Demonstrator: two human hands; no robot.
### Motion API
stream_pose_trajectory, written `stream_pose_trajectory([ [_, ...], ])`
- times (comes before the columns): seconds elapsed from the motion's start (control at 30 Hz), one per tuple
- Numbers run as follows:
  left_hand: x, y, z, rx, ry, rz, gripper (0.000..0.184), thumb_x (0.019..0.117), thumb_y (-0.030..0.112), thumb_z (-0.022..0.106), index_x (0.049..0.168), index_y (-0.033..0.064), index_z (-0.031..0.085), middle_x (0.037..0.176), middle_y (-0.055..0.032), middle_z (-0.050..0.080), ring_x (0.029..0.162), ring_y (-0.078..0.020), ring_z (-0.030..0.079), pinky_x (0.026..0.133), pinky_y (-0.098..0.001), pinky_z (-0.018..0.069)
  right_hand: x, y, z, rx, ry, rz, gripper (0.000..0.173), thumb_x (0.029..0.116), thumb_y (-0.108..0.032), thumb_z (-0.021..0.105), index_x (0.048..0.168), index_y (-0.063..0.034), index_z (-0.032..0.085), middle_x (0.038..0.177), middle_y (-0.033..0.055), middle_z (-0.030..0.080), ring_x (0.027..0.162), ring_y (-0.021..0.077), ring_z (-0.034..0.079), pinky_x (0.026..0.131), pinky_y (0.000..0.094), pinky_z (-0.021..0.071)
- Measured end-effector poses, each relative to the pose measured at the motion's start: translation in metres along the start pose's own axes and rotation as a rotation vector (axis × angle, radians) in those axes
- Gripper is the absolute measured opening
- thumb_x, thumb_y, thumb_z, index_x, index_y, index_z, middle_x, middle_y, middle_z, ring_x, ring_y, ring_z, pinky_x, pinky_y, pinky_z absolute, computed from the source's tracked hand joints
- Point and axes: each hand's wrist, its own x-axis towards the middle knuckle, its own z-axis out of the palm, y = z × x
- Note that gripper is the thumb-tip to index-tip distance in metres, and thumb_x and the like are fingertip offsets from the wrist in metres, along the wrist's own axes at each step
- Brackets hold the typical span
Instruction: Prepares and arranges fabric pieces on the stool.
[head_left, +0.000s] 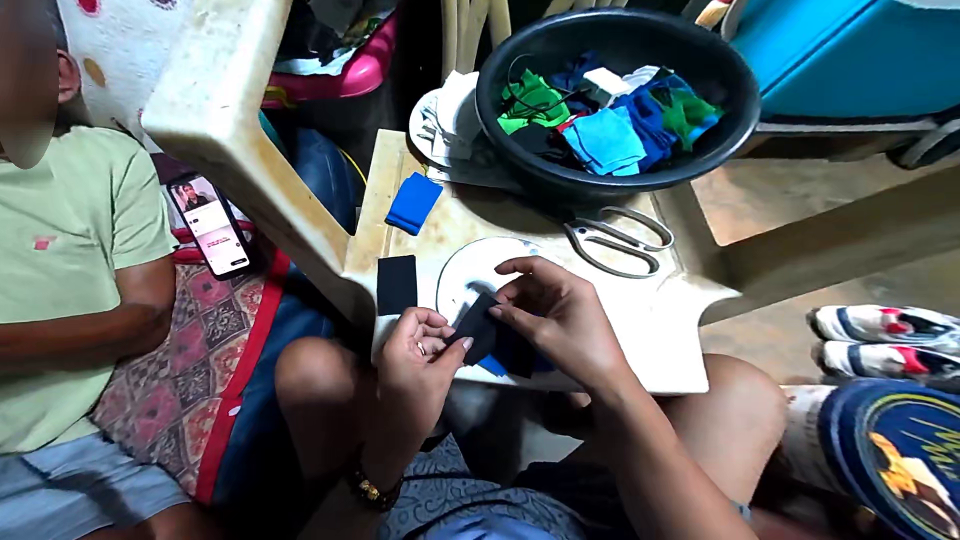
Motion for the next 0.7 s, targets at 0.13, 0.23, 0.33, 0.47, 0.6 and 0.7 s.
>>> stream_pose_trajectory([
  [0.13, 0.001, 0.005, 0.005, -0.022, -0.018, -0.013, 0.027, 0.0785, -0.010, 0.074, 0.099, -0.0056, 0.058, 0.084, -0.0042, 0.070, 0.061, -0.0030, 0.068, 0.057, -0.0185, 0.0600, -0.003, 0.002, -0.007, -0.023, 0.005, -0.001, 0.040, 0.0815, 0.002, 0.075, 0.120, 0.0006, 0.062, 0.080, -0.0021, 0.068, 0.066, -0.0016, 0.061, 0.064, 0.0146, 0.0524],
  [0.23, 0.001, 0.004, 0.009, -0.011, -0.034, -0.022, 0.025, 0.0785, -0.011, 0.074, 0.097, -0.0051, 0.058, 0.082, -0.0043, 0.069, 0.058, -0.0036, 0.067, 0.055, -0.0184, 0.0598, -0.006, 0.006, -0.010, -0.036, 0.021, 0.003, 0.041, 0.0813, 0.002, 0.075, 0.121, 0.0006, 0.062, 0.080, -0.0014, 0.068, 0.066, -0.0014, 0.061, 0.063, 0.0143, 0.0522],
  [0.33, 0.002, -0.002, 0.011, 0.069, -0.031, -0.004, 0.024, 0.0796, -0.009, 0.075, 0.098, -0.0057, 0.059, 0.081, -0.0049, 0.068, 0.057, -0.0028, 0.066, 0.055, -0.0180, 0.0592, -0.006, 0.013, -0.006, -0.076, 0.030, -0.023, 0.039, 0.0821, 0.002, 0.074, 0.120, 0.0010, 0.063, 0.081, 0.0005, 0.069, 0.067, 0.0007, 0.063, 0.063, 0.0161, 0.0533],
  [0.47, 0.001, -0.009, 0.012, 0.149, -0.005, 0.082, 0.023, 0.0790, -0.007, 0.076, 0.097, -0.0062, 0.061, 0.081, -0.0053, 0.068, 0.057, -0.0022, 0.066, 0.055, -0.0174, 0.0589, -0.006, 0.017, -0.002, -0.105, 0.032, -0.040, 0.038, 0.0829, 0.001, 0.074, 0.120, 0.0016, 0.064, 0.080, 0.0019, 0.070, 0.068, 0.0017, 0.064, 0.063, 0.0171, 0.0537],
  [0.6, 0.002, -0.012, 0.011, 0.219, 0.010, 0.148, 0.023, 0.0780, -0.006, 0.076, 0.096, -0.0075, 0.063, 0.080, -0.0069, 0.069, 0.058, -0.0027, 0.067, 0.056, -0.0180, 0.0593, -0.006, 0.020, -0.001, -0.079, 0.033, -0.043, 0.038, 0.0822, 0.002, 0.074, 0.119, 0.0021, 0.064, 0.078, 0.0009, 0.068, 0.065, 0.0012, 0.061, 0.062, 0.0168, 0.0519],
  [0.7, 0.002, -0.013, 0.010, 0.219, 0.015, 0.149, 0.023, 0.0773, -0.006, 0.077, 0.095, -0.0064, 0.062, 0.079, -0.0060, 0.069, 0.057, -0.0021, 0.066, 0.055, -0.0177, 0.0592, -0.005, 0.020, -0.001, -0.084, 0.033, -0.051, 0.037, 0.0819, 0.002, 0.075, 0.118, 0.0018, 0.065, 0.078, 0.0010, 0.068, 0.065, 0.0008, 0.061, 0.061, 0.0161, 0.0516],
])
